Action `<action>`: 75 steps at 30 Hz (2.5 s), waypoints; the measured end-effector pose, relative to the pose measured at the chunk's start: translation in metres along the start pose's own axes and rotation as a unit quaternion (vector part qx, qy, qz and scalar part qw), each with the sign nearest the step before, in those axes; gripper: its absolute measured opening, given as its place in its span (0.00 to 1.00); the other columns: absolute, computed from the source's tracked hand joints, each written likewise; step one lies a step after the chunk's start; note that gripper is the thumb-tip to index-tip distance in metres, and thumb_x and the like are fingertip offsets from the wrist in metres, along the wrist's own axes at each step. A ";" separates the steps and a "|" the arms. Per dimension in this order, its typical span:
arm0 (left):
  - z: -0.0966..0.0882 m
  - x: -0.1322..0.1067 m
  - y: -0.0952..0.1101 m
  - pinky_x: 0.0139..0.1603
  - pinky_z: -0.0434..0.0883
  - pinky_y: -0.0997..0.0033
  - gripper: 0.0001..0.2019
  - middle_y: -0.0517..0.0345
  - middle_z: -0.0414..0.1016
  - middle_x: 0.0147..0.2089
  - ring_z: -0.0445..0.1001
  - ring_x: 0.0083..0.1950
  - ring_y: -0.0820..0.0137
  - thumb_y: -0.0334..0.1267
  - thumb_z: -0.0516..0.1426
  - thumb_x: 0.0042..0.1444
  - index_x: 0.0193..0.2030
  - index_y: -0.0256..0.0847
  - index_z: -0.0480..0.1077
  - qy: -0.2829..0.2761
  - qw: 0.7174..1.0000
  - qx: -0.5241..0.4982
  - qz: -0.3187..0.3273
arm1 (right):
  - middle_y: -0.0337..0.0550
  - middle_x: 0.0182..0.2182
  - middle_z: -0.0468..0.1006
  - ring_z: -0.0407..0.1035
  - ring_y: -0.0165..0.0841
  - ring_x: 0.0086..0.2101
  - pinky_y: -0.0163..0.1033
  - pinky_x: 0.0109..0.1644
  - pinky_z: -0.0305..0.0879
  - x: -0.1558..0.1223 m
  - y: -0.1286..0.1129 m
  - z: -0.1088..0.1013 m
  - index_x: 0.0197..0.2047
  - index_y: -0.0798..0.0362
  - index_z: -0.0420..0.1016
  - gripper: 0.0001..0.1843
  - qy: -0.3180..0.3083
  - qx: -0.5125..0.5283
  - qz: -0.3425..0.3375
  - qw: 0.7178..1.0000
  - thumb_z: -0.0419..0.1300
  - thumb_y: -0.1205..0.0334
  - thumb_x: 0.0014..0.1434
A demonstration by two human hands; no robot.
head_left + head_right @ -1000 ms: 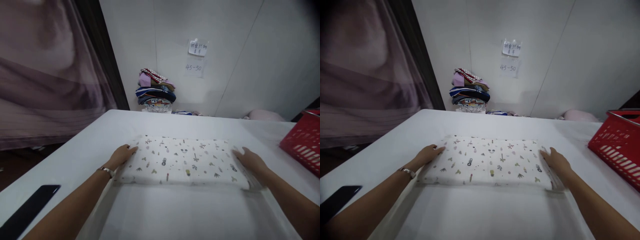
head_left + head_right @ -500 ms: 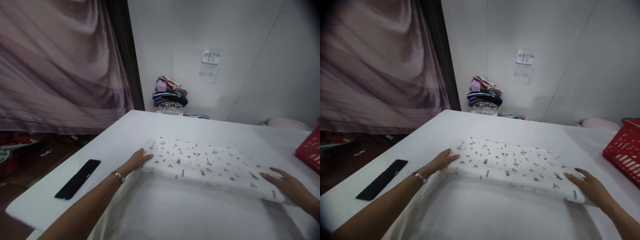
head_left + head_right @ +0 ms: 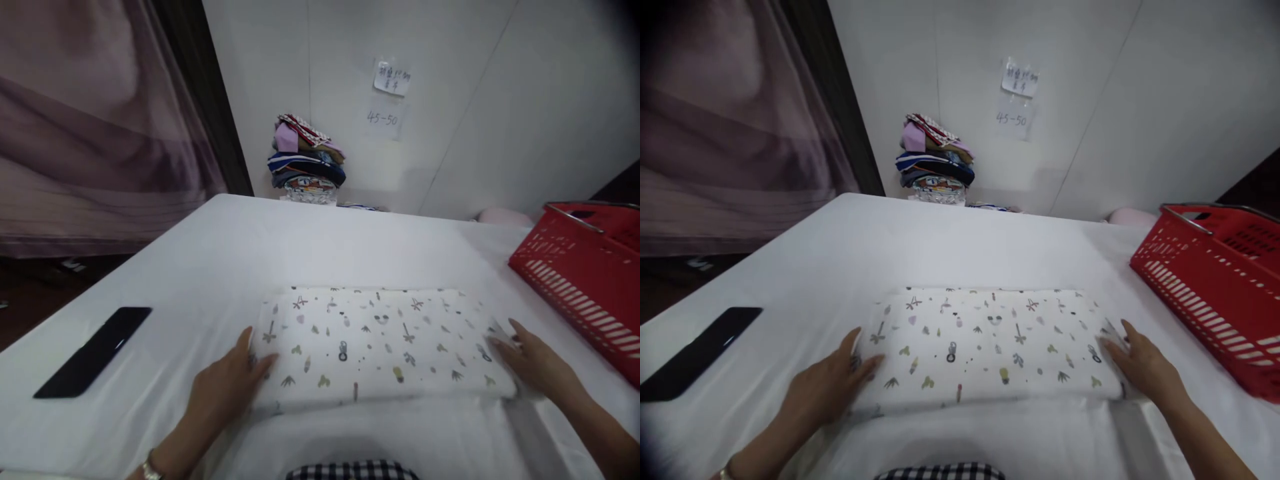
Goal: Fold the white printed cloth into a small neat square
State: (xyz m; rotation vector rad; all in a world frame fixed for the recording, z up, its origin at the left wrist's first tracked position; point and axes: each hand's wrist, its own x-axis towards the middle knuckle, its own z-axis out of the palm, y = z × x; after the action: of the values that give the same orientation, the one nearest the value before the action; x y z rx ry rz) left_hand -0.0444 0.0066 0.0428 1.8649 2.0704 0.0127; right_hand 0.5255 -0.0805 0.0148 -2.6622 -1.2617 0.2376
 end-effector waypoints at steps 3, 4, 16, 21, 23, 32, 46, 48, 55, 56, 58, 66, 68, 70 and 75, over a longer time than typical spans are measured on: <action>-0.011 0.024 0.014 0.44 0.67 0.55 0.32 0.43 0.69 0.55 0.70 0.51 0.50 0.59 0.47 0.51 0.58 0.42 0.61 0.105 0.989 0.030 0.104 | 0.52 0.52 0.70 0.68 0.44 0.45 0.46 0.50 0.65 0.007 -0.039 -0.001 0.58 0.51 0.62 0.32 0.032 0.074 -0.116 0.990 0.49 0.42 0.55; -0.013 0.033 0.024 0.49 0.65 0.56 0.28 0.45 0.68 0.56 0.67 0.54 0.51 0.57 0.48 0.53 0.56 0.43 0.64 0.123 0.978 0.033 0.163 | 0.50 0.51 0.71 0.67 0.43 0.47 0.46 0.49 0.66 0.008 -0.057 0.001 0.55 0.51 0.65 0.28 0.043 0.109 -0.159 0.980 0.48 0.44 0.56; 0.024 0.113 0.160 0.47 0.62 0.61 0.09 0.51 0.72 0.41 0.68 0.44 0.63 0.38 0.49 0.60 0.39 0.40 0.68 0.036 0.881 0.062 0.467 | 0.48 0.45 0.73 0.65 0.40 0.47 0.47 0.52 0.62 0.044 -0.190 0.028 0.49 0.51 0.72 0.16 -0.104 0.022 -0.490 0.865 0.53 0.62 0.58; 0.036 0.116 0.161 0.43 0.61 0.62 0.07 0.51 0.70 0.40 0.66 0.43 0.63 0.38 0.51 0.59 0.40 0.40 0.67 0.056 0.880 0.059 0.469 | 0.48 0.42 0.73 0.65 0.40 0.45 0.44 0.49 0.63 0.045 -0.193 0.027 0.48 0.52 0.72 0.15 -0.132 0.007 -0.488 0.863 0.53 0.62 0.59; 0.038 0.114 0.161 0.43 0.61 0.62 0.07 0.52 0.69 0.40 0.65 0.43 0.64 0.38 0.50 0.60 0.40 0.40 0.67 0.068 0.879 0.058 0.469 | 0.47 0.39 0.72 0.65 0.39 0.42 0.43 0.47 0.62 0.044 -0.196 0.024 0.46 0.53 0.72 0.13 -0.138 -0.003 -0.485 0.863 0.53 0.63 0.58; 0.048 0.113 0.155 0.43 0.62 0.63 0.05 0.53 0.68 0.41 0.64 0.42 0.65 0.30 0.48 0.60 0.38 0.39 0.65 0.116 0.845 0.066 0.518 | 0.43 0.32 0.72 0.65 0.34 0.34 0.38 0.39 0.58 0.036 -0.204 0.022 0.34 0.53 0.67 0.05 -0.124 -0.018 -0.452 0.883 0.54 0.70 0.52; 0.045 0.114 0.151 0.48 0.63 0.64 0.12 0.53 0.69 0.45 0.65 0.48 0.66 0.21 0.48 0.53 0.41 0.39 0.64 0.111 0.794 0.067 0.593 | 0.45 0.30 0.71 0.65 0.35 0.33 0.41 0.42 0.57 0.023 -0.182 0.041 0.35 0.53 0.65 0.09 0.001 0.013 -0.563 0.826 0.47 0.73 0.56; 0.043 0.114 0.152 0.51 0.62 0.65 0.11 0.53 0.69 0.48 0.64 0.51 0.66 0.22 0.48 0.53 0.40 0.39 0.63 0.105 0.800 0.044 0.589 | 0.46 0.30 0.72 0.66 0.36 0.33 0.41 0.42 0.58 0.023 -0.181 0.042 0.36 0.53 0.66 0.10 0.006 0.013 -0.563 0.826 0.47 0.73 0.57; 0.029 0.113 0.159 0.41 0.63 0.67 0.10 0.56 0.69 0.36 0.67 0.39 0.68 0.43 0.50 0.60 0.32 0.40 0.62 0.018 0.852 -0.011 0.523 | 0.47 0.32 0.74 0.66 0.36 0.33 0.42 0.41 0.60 0.025 -0.179 0.043 0.39 0.54 0.67 0.11 0.018 0.026 -0.554 0.832 0.46 0.72 0.57; 0.027 0.112 0.161 0.39 0.62 0.67 0.11 0.57 0.68 0.34 0.66 0.37 0.69 0.44 0.50 0.60 0.31 0.40 0.62 0.011 0.859 -0.018 0.512 | 0.47 0.32 0.74 0.66 0.36 0.33 0.42 0.41 0.61 0.025 -0.179 0.043 0.40 0.54 0.67 0.11 0.018 0.028 -0.551 0.834 0.47 0.71 0.57; 0.022 0.111 0.165 0.36 0.61 0.69 0.14 0.58 0.67 0.30 0.65 0.34 0.70 0.45 0.48 0.61 0.28 0.40 0.62 -0.005 0.869 -0.032 0.493 | 0.47 0.32 0.74 0.67 0.36 0.33 0.43 0.41 0.61 0.024 -0.180 0.041 0.41 0.54 0.67 0.11 0.012 0.034 -0.546 0.837 0.47 0.70 0.58; 0.015 0.118 0.179 0.31 0.61 0.71 0.13 0.58 0.72 0.31 0.68 0.32 0.69 0.45 0.49 0.58 0.31 0.41 0.69 -0.076 0.933 -0.049 0.348 | 0.47 0.38 0.74 0.68 0.37 0.38 0.44 0.44 0.63 0.024 -0.184 0.037 0.47 0.52 0.66 0.11 -0.028 0.087 -0.557 0.826 0.48 0.62 0.63; 0.013 0.120 0.183 0.32 0.62 0.71 0.10 0.56 0.74 0.36 0.70 0.34 0.68 0.42 0.51 0.55 0.38 0.43 0.71 -0.085 0.940 -0.036 0.328 | 0.48 0.40 0.74 0.68 0.37 0.40 0.45 0.45 0.64 0.025 -0.184 0.039 0.48 0.51 0.66 0.11 -0.023 0.095 -0.557 0.825 0.48 0.61 0.63; 0.010 0.121 0.189 0.34 0.63 0.70 0.11 0.54 0.75 0.39 0.71 0.37 0.67 0.39 0.51 0.53 0.39 0.43 0.72 -0.101 0.939 -0.006 0.328 | 0.47 0.41 0.74 0.67 0.37 0.41 0.46 0.46 0.65 0.026 -0.185 0.042 0.50 0.51 0.66 0.13 -0.027 0.097 -0.556 0.825 0.48 0.61 0.64; 0.005 0.122 0.200 0.34 0.63 0.71 0.09 0.54 0.76 0.35 0.71 0.37 0.67 0.35 0.51 0.50 0.30 0.42 0.73 -0.143 0.926 0.025 0.348 | 0.47 0.45 0.74 0.67 0.38 0.44 0.47 0.49 0.64 0.024 -0.193 0.047 0.53 0.49 0.66 0.15 -0.036 0.094 -0.545 0.832 0.49 0.59 0.64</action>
State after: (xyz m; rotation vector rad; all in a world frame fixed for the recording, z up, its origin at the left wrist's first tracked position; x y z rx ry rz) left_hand 0.1406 0.1499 0.0547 2.3674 1.1522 -0.1293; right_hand 0.3857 0.0626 0.0134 -1.4150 -2.3563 0.2471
